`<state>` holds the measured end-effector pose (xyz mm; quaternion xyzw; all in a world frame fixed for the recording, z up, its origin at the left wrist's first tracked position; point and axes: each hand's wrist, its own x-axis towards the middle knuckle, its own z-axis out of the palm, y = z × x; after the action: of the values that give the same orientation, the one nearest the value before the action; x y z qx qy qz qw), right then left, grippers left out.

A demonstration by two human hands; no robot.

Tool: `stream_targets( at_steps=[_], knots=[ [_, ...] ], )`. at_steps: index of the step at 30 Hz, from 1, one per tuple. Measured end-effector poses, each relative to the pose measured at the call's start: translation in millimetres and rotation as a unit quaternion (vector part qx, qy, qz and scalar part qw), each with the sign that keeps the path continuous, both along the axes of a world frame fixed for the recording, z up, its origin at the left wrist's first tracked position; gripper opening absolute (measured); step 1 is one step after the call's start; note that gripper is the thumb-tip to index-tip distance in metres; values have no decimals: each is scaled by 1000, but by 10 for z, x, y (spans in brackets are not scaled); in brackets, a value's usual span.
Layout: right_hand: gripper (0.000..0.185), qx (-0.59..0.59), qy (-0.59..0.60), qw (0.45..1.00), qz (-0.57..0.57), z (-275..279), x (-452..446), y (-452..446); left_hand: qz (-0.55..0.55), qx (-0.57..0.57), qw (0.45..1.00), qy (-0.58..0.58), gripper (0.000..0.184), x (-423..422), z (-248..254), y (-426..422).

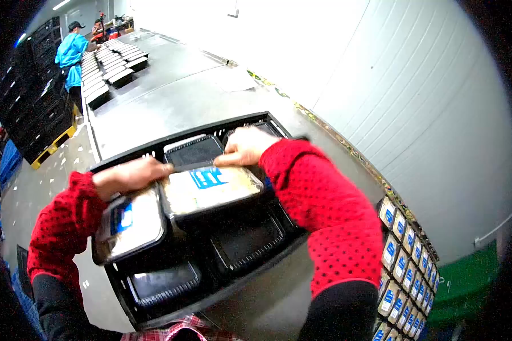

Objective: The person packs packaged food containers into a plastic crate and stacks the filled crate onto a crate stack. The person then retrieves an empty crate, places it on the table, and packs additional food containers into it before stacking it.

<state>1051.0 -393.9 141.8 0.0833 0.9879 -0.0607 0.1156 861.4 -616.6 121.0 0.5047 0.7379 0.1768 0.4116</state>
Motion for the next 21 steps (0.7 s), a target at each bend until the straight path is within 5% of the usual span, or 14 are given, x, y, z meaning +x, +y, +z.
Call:
stream_targets(
  at_steps=[2, 3, 5, 9, 11, 12, 15, 17, 19, 20, 21],
  knots=[
    [53, -6, 154, 988, 29, -384, -29, 134, -42, 17, 996, 78, 52, -17, -255, 127],
    [50, 16, 222, 973, 58, -457, -13, 202, -97, 68, 965, 234, 47, 77, -352, 118],
    [32, 26, 280, 959, 44, -439, 118, 266, -161, 98, 943, 275, 45, 125, -320, 53],
    [41, 144, 302, 942, -13, -354, 304, 307, -86, 220, 902, 360, 40, 281, -366, -22],
    [48, 70, 459, 878, -118, -616, 260, 371, -66, 248, 870, 421, 33, 391, -399, -166],
    [56, 79, 424, 888, -158, -648, 182, 438, -64, 325, 787, 521, 28, 410, -514, -237],
    [77, -8, 318, 912, -260, -557, 20, 571, -72, 298, 834, 459, 28, 423, -435, -254],
    [82, -187, 238, 916, -264, -470, 53, 803, -72, 310, 830, 458, 28, 427, -479, -260],
    [81, -134, 191, 946, -227, -458, 12, 685, -63, 307, 825, 471, 27, 449, -453, -282],
    [79, -112, 63, 952, -278, -486, -101, 668, -63, 300, 814, 493, 27, 470, -442, -314],
    [71, -58, 130, 954, -262, -636, -162, 622, -59, 317, 812, 487, 27, 458, -387, -348]
  ],
)
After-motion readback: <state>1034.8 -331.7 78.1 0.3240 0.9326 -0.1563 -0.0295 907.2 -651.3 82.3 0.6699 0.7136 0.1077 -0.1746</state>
